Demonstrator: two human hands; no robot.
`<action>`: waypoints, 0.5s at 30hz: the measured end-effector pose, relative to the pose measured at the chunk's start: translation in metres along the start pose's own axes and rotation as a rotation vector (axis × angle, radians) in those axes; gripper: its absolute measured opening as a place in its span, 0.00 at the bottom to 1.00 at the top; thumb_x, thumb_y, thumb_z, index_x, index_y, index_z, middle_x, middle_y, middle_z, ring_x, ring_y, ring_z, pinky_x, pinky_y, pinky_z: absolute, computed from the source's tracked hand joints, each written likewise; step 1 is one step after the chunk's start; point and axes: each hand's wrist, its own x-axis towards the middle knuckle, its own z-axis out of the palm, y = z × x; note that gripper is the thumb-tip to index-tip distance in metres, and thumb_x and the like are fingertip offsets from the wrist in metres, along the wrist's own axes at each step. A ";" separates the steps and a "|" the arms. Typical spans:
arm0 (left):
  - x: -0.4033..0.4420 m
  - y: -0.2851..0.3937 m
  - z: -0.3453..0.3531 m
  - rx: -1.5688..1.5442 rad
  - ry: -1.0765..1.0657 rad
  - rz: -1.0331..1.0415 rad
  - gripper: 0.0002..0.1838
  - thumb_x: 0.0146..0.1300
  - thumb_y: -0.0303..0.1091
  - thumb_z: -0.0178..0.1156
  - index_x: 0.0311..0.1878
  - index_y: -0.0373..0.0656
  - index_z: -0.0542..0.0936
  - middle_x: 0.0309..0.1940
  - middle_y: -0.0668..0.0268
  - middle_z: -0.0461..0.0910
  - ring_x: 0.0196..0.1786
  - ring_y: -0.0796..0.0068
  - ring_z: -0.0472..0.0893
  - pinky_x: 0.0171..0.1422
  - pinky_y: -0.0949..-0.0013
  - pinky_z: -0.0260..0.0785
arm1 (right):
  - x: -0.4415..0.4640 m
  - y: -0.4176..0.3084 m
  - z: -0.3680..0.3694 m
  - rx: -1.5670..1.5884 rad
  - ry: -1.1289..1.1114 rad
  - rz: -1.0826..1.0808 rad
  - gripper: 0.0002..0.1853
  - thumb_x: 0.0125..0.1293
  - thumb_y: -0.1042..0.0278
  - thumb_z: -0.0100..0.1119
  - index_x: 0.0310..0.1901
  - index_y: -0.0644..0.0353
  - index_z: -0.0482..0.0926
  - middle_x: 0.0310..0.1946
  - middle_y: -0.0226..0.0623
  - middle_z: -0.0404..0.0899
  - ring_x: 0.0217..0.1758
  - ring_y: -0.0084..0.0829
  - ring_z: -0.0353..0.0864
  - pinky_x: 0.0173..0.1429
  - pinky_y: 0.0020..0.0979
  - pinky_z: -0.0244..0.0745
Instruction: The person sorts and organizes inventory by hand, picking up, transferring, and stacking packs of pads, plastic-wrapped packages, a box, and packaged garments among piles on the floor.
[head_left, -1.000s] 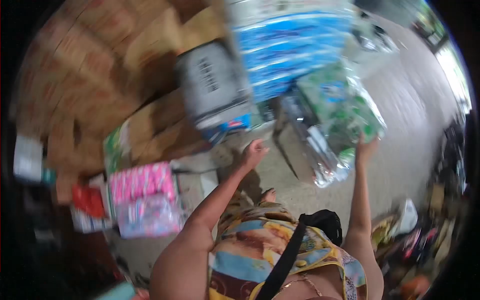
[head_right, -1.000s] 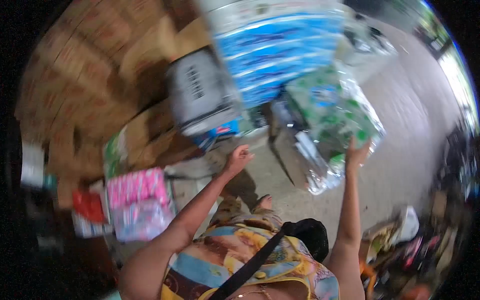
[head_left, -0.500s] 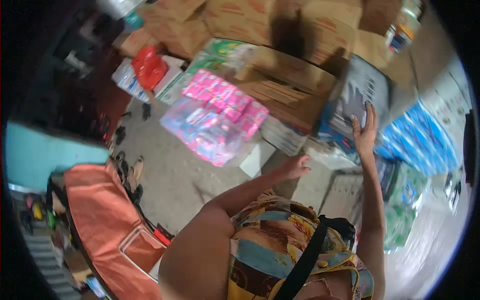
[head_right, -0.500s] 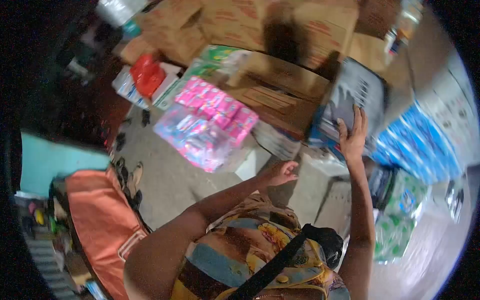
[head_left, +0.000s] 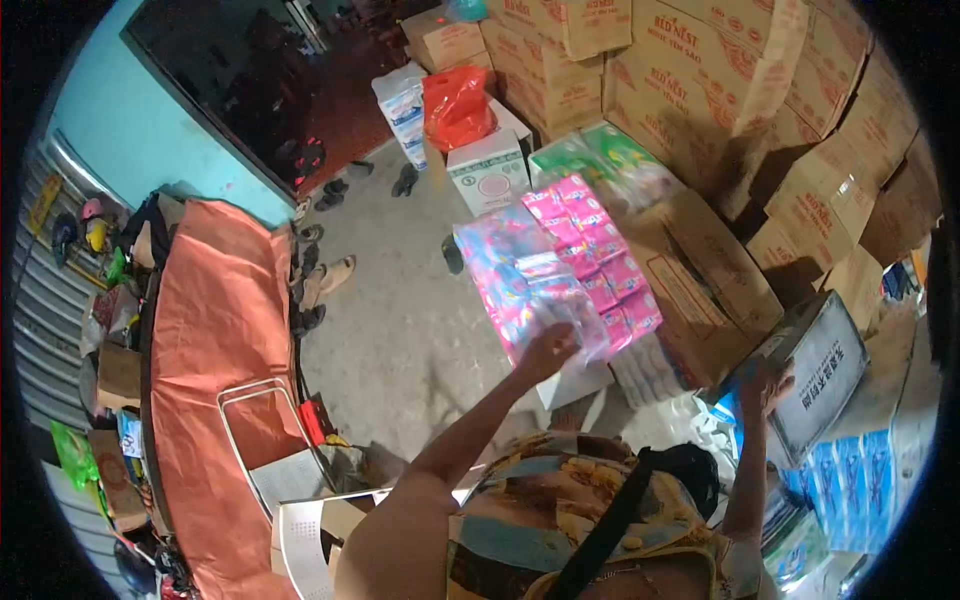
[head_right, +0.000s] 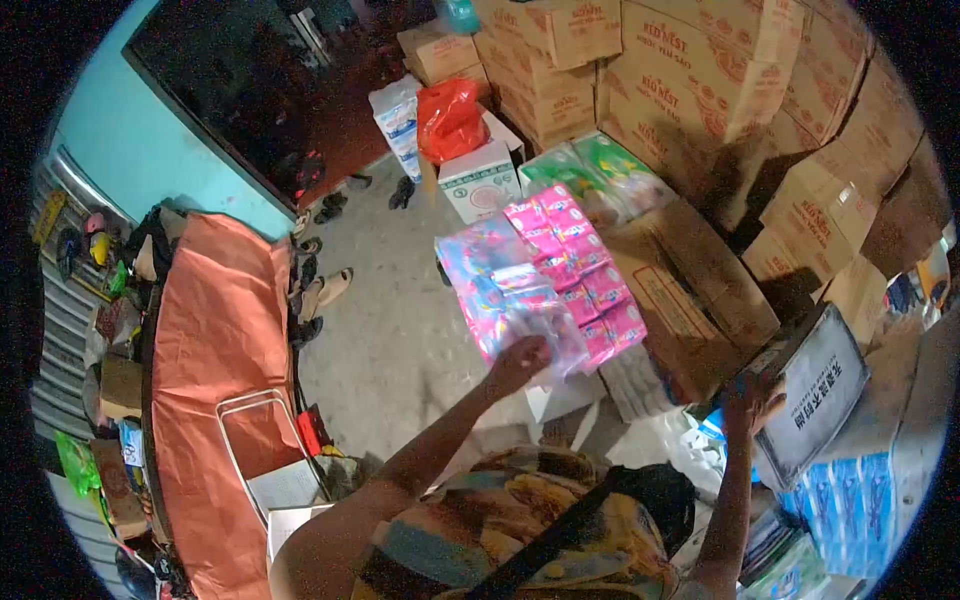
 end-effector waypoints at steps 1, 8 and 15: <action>-0.003 0.001 -0.007 -0.043 0.019 -0.062 0.27 0.50 0.43 0.59 0.50 0.37 0.67 0.42 0.56 0.73 0.38 0.68 0.75 0.43 0.67 0.68 | 0.001 0.004 0.021 -0.011 0.081 -0.016 0.22 0.48 0.55 0.54 0.45 0.54 0.71 0.51 0.42 0.64 0.62 0.48 0.47 0.56 0.52 0.44; -0.029 0.003 -0.003 -0.046 0.106 -0.070 0.21 0.54 0.31 0.57 0.51 0.38 0.66 0.43 0.60 0.71 0.41 0.72 0.74 0.39 0.72 0.69 | 0.016 0.056 0.047 -0.050 0.141 -0.098 0.17 0.48 0.61 0.51 0.43 0.50 0.71 0.49 0.41 0.65 0.58 0.45 0.53 0.52 0.52 0.51; -0.036 0.017 0.029 -0.008 0.018 -0.136 0.22 0.52 0.27 0.57 0.51 0.37 0.66 0.41 0.57 0.72 0.43 0.72 0.73 0.45 0.72 0.67 | 0.004 0.074 0.052 -0.016 0.356 -0.168 0.15 0.46 0.66 0.50 0.40 0.50 0.72 0.43 0.37 0.69 0.53 0.44 0.61 0.51 0.45 0.56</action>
